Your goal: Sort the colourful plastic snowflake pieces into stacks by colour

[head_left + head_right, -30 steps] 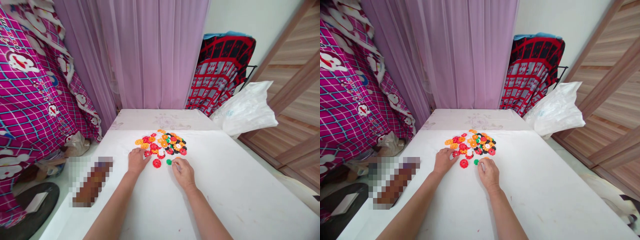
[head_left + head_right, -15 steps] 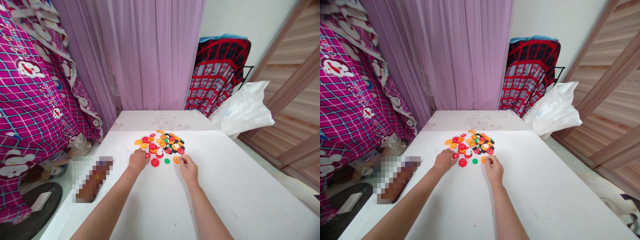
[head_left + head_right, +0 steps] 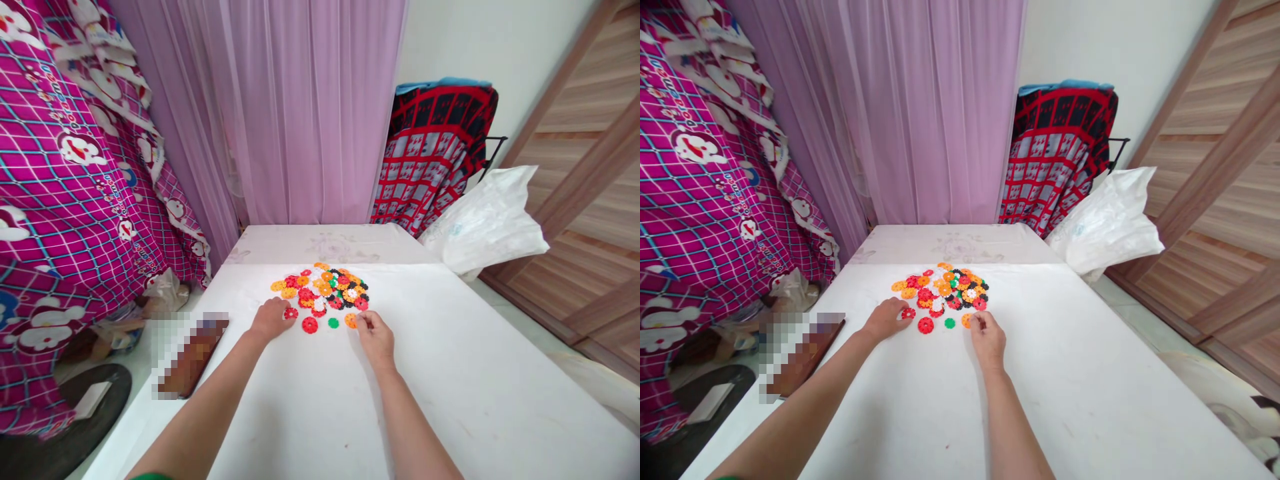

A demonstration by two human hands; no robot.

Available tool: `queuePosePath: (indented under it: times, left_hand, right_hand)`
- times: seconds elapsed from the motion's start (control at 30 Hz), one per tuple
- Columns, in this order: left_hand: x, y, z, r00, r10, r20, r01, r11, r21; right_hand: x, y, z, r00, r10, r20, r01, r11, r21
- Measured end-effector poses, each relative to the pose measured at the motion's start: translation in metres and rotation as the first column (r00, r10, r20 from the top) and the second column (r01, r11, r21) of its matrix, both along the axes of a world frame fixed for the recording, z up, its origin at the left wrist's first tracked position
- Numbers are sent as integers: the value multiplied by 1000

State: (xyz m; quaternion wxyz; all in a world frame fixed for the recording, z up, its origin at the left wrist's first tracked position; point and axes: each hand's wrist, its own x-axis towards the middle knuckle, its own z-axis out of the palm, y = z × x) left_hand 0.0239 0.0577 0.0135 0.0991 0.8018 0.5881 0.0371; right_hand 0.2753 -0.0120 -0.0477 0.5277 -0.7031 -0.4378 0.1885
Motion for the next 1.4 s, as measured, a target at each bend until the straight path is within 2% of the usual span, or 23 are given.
queuePosePath:
  times: [0.17,0.3,0.43,0.53,0.63,1.17,1.4]
  left_hand:
    - [-3,4,4,999,9,38,-9,1000,-2]
    - [-5,-5,8,991,9,134,-9,1000,1]
    - [11,-19,10,974,-74,214,72,997,21]
    - [27,-28,10,977,-151,149,145,988,55]
    - [34,-31,9,982,-161,99,156,986,61]
    - [32,-32,-1,988,-123,93,124,992,-8]
    - [35,-34,-11,984,-108,142,100,993,61]
  right_hand:
    - [1,1,0,1000,-8,-11,8,1000,26]
    - [1,2,-3,1000,-3,-7,3,999,32]
    - [1,1,-3,1000,2,10,-3,1000,16]
    - [-1,0,0,1000,6,16,-6,1000,16]
    - [-2,-1,2,1000,10,16,-11,1000,23]
    - [-4,-3,5,998,17,62,-16,1000,-16]
    - [-7,-4,6,990,43,134,-40,999,-24]
